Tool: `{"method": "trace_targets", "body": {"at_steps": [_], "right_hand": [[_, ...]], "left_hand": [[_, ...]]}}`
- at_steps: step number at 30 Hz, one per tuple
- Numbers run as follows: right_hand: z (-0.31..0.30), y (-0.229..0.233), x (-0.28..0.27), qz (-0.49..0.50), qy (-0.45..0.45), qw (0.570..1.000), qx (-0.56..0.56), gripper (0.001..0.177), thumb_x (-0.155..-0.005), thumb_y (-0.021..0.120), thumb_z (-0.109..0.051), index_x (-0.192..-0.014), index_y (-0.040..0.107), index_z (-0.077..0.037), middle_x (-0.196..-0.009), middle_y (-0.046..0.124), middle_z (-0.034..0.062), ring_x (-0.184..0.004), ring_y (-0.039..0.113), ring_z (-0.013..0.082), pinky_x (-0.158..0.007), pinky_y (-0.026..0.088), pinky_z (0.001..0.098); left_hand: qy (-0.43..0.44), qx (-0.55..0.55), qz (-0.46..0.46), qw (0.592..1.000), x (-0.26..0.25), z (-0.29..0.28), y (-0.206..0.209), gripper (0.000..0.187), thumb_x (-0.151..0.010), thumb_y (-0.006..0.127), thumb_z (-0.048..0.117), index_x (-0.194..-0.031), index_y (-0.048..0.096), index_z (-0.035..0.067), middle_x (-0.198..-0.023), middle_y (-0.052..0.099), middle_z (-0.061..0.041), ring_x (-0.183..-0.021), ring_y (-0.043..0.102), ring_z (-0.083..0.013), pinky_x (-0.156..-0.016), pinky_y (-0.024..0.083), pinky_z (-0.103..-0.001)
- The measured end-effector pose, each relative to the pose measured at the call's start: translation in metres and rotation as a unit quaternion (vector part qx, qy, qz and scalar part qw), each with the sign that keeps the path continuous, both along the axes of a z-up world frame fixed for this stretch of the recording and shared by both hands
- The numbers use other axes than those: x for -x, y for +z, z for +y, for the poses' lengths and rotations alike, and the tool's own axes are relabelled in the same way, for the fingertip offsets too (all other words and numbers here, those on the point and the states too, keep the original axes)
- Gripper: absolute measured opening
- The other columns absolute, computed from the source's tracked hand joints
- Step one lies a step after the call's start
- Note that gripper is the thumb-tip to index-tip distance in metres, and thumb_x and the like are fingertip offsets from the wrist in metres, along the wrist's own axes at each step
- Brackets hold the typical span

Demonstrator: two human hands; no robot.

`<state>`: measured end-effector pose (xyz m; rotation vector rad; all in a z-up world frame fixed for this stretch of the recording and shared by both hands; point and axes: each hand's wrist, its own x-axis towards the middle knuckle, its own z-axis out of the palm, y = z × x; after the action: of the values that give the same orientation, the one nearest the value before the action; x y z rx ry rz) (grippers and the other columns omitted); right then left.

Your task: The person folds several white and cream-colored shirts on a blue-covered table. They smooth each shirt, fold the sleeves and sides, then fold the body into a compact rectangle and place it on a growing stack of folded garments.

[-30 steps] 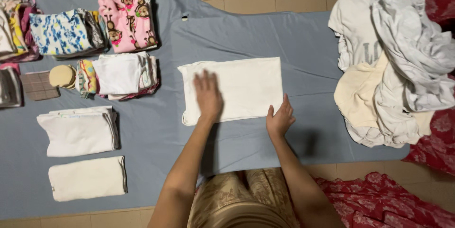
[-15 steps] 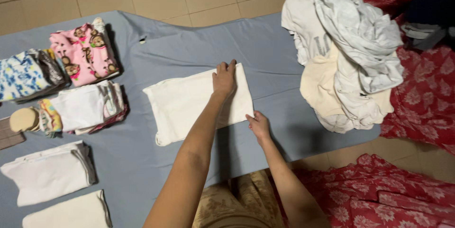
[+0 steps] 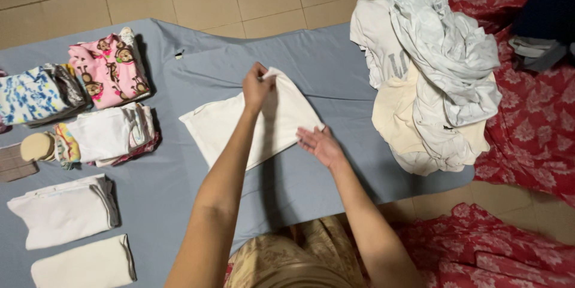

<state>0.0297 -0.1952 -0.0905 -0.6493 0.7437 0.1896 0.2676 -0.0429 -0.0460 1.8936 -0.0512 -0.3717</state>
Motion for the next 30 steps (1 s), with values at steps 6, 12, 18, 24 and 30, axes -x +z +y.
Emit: {"method": "trace_targets", "body": {"at_steps": [6,12,18,24,30], "right_hand": [[-0.037,0.104,-0.094,-0.135,0.034,0.945,0.297,0.025,-0.110,0.051,-0.026,-0.132,0.044,-0.016,-0.130,0.061,0.0043,-0.124,0.058,0.0148,-0.097,0.050,0.0357],[-0.069,0.193,-0.108,-0.316,0.047,0.866,0.384,0.018,-0.110,0.058,-0.003,-0.126,0.054,-0.010,-0.119,0.057,-0.0004,-0.111,0.053,0.0092,-0.099,0.045,0.0269],[-0.079,0.211,-0.008,-0.248,0.200,0.809,0.494,0.032,-0.092,0.059,0.008,-0.120,0.059,-0.008,-0.124,0.064,0.0020,-0.126,0.060,0.0171,-0.105,0.045,0.0279],[-0.072,0.147,0.086,-0.138,0.319,0.769,0.537,0.028,-0.086,0.065,0.005,-0.110,0.065,-0.010,-0.124,0.068,0.0033,-0.120,0.064,0.0208,-0.091,0.052,0.0346],[-0.070,0.072,0.108,-0.148,0.377,0.698,0.591,0.025,-0.081,0.069,0.004,-0.102,0.068,-0.009,-0.123,0.064,0.0074,-0.117,0.064,0.0293,-0.097,0.051,0.0385]], "left_hand": [[0.044,0.355,-0.044,0.933,-0.044,0.032,0.076,0.016,-0.094,0.064,-0.009,-0.100,0.056,0.004,-0.094,0.067,-0.005,-0.086,0.066,-0.0107,-0.084,0.060,-0.029],[0.047,0.436,-0.075,0.896,0.005,0.077,0.173,0.018,-0.092,0.062,-0.010,-0.100,0.056,0.005,-0.098,0.068,-0.006,-0.094,0.068,-0.0135,-0.095,0.061,-0.032],[0.027,0.248,-0.034,0.968,0.121,0.111,0.161,0.033,-0.084,0.060,-0.015,-0.112,0.068,0.000,-0.107,0.071,-0.005,-0.097,0.065,-0.0113,-0.086,0.053,-0.027],[0.000,0.151,0.090,0.984,0.247,0.118,0.060,0.053,-0.071,0.049,-0.025,-0.108,0.076,0.000,-0.099,0.072,-0.004,-0.088,0.059,-0.0123,-0.081,0.048,-0.025],[-0.039,-0.050,0.083,0.995,0.294,0.115,-0.015,0.046,-0.072,0.056,-0.017,-0.104,0.080,0.006,-0.096,0.073,-0.012,-0.082,0.064,-0.0223,-0.077,0.051,-0.031]]}}
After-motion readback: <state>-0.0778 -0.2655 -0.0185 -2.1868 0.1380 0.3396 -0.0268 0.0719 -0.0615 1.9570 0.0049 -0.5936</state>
